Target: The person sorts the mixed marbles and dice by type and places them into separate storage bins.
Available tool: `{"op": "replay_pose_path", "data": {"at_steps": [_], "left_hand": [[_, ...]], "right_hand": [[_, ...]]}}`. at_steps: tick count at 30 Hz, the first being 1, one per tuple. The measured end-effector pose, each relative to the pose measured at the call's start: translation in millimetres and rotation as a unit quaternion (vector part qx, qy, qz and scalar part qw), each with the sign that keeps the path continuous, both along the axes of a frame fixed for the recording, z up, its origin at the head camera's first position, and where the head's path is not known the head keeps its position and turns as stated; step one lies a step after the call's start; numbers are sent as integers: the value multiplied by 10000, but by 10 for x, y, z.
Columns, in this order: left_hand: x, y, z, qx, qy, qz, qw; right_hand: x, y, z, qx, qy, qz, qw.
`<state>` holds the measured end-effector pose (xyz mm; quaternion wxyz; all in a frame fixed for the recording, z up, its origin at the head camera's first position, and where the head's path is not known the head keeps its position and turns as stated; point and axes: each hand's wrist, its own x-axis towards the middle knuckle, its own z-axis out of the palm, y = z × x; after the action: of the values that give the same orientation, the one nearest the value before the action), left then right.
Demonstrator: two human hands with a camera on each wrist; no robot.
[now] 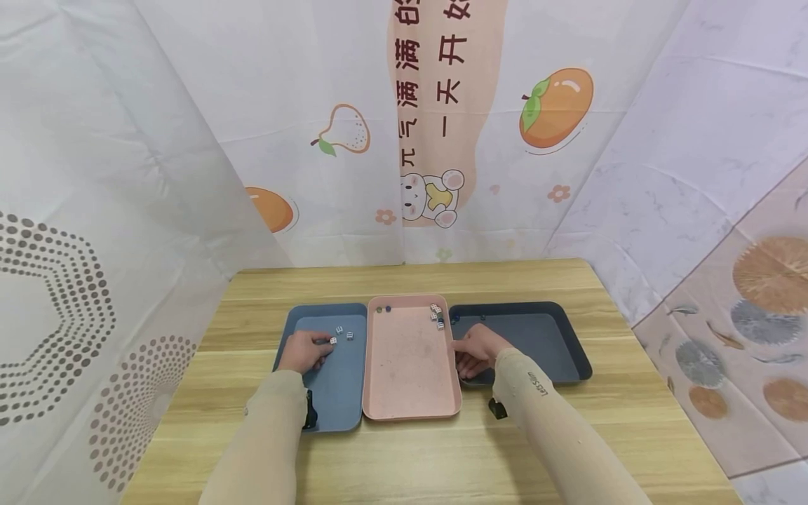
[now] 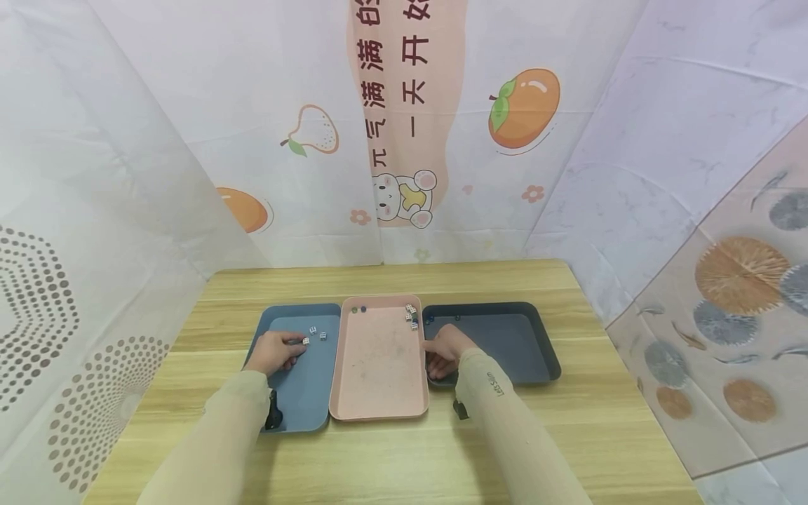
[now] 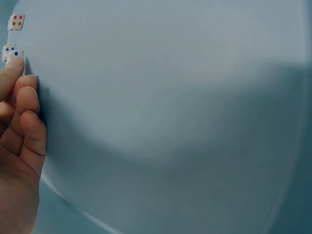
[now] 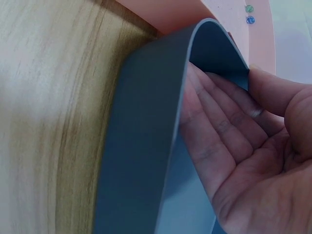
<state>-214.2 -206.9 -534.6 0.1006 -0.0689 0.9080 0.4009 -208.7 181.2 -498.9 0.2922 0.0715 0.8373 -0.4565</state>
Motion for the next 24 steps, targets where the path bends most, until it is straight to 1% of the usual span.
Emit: {"op": "replay_pose_path", "data": {"at_steps": [5, 7, 10, 12, 15, 19, 21, 24], "left_hand": [[-2, -19, 7, 3, 40, -35, 10000], [-9, -34, 9, -38, 127, -54, 9999], [-33, -58, 36, 55, 228, -50, 9997], [-53, -65, 81, 186, 259, -53, 9995], [-67, -55, 178, 432, 144, -25, 9990], [-56, -18, 303, 465, 78, -99, 9988], [-49, 13, 349, 395, 107, -234, 9989], [-24, 77, 408, 342, 158, -527, 9979]], "right_hand": [[-18, 10, -14, -21, -62, 3, 10000], [-20, 14, -14, -23, -66, 15, 10000], [-16, 18, -5, -5, -44, 28, 10000], [-10, 20, 4, 7, -17, 45, 10000], [-3, 24, 12, 3, -7, 44, 10000], [-14, 23, -5, -27, -40, 17, 10000], [-24, 21, -16, -38, -66, -8, 10000], [-25, 19, -24, -40, -70, 0, 10000]]}}
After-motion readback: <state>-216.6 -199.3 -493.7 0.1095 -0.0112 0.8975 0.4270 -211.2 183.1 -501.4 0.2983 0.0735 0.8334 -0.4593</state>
